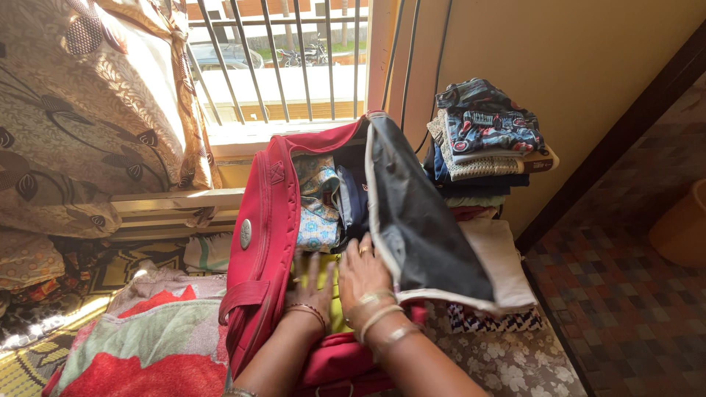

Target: The person folds several pieces of clothing on a table and then places them into a red suitcase. The items include a striped shirt, a light blue garment, and various other folded clothes.

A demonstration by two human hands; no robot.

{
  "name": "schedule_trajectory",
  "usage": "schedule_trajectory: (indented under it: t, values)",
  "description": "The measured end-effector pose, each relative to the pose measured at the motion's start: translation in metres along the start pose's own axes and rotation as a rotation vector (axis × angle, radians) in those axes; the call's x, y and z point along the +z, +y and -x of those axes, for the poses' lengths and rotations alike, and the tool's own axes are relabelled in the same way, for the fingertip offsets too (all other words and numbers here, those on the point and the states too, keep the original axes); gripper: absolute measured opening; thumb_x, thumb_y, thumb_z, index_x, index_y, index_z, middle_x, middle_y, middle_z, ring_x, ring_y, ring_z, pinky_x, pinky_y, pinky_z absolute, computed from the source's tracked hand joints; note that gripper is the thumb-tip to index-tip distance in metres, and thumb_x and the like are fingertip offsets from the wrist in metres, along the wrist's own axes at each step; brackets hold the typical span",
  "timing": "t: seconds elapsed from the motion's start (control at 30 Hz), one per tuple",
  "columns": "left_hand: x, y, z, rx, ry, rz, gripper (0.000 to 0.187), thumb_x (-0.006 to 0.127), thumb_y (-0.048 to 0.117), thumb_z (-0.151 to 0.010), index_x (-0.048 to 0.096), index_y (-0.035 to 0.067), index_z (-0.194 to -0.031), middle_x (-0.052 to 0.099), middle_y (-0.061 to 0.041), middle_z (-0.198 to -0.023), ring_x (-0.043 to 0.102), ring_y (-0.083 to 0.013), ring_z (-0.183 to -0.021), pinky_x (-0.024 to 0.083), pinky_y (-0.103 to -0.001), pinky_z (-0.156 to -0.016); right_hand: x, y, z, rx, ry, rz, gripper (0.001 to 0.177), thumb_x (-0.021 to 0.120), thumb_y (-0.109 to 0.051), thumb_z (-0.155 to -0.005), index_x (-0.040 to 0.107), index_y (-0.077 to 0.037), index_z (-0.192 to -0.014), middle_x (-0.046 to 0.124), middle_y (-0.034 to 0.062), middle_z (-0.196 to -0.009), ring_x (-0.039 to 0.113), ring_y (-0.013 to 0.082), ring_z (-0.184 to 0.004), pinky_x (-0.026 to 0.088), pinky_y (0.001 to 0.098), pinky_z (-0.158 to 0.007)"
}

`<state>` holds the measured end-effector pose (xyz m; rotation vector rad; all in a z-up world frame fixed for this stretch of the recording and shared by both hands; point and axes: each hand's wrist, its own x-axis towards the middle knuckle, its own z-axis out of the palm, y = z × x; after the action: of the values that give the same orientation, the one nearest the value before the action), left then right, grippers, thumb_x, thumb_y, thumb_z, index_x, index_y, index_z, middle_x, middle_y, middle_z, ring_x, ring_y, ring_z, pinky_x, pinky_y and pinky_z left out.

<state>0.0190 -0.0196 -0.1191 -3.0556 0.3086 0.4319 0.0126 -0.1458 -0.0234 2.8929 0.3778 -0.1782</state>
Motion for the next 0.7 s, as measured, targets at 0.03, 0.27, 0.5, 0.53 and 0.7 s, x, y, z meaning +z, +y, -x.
schedule_trajectory:
  t: [0.03,0.27,0.5,0.53,0.7]
  values:
    - [-0.008,0.002,0.005,0.086,0.038,-0.036,0.083,0.054,0.023,-0.096,0.008,0.030,-0.164,-0.017,-0.012,-0.174,-0.026,-0.0507,-0.152,0.005,-0.077,-0.113,-0.017,0.005,0.010,-0.022,0.099,0.020,0.046,0.054,-0.029,-0.101,0.053,-0.009,-0.142,0.032,0.0188,-0.156,0.016,0.0460,-0.150,0.018,0.0551,-0.123]
    - [-0.051,0.037,0.009,0.229,-0.340,-0.002,0.080,0.056,0.048,-0.092,0.011,0.055,-0.158,-0.015,0.009,-0.174,-0.023,-0.0385,-0.158,-0.002,-0.086,-0.112,-0.045,0.063,0.034,0.188,0.441,-0.173,0.077,0.076,-0.015,-0.078,0.049,0.010,-0.146,0.020,0.0310,-0.172,0.029,0.0422,-0.148,0.028,0.0432,-0.117]
    - [-0.080,0.058,0.009,0.120,-0.507,0.065,0.083,0.057,0.057,-0.089,0.009,0.062,-0.156,-0.016,0.014,-0.173,-0.019,-0.0394,-0.158,0.002,-0.086,-0.112,-0.034,0.156,0.025,0.575,0.156,-0.573,0.061,0.081,-0.012,-0.076,0.058,0.012,-0.127,0.021,0.0369,-0.160,0.036,0.0444,-0.146,0.031,0.0356,-0.123]
    - [-0.079,0.058,0.012,0.129,-0.474,0.053,0.079,0.055,0.054,-0.092,0.011,0.061,-0.157,-0.014,0.013,-0.173,-0.019,-0.0387,-0.158,-0.002,-0.085,-0.112,-0.030,0.156,0.021,0.575,0.128,-0.615,0.060,0.078,-0.011,-0.077,0.058,0.011,-0.129,0.021,0.0368,-0.161,0.041,0.0442,-0.143,0.034,0.0355,-0.122]
    - [-0.057,0.054,0.020,0.504,0.013,-0.009,0.056,0.037,0.029,-0.104,0.032,0.054,-0.154,0.001,0.009,-0.175,-0.011,-0.0378,-0.158,-0.011,-0.081,-0.113,-0.031,0.132,0.014,0.435,0.321,-0.590,0.068,0.070,-0.002,-0.072,0.054,0.010,-0.137,0.025,0.0394,-0.160,0.055,0.0402,-0.128,0.046,0.0358,-0.115]
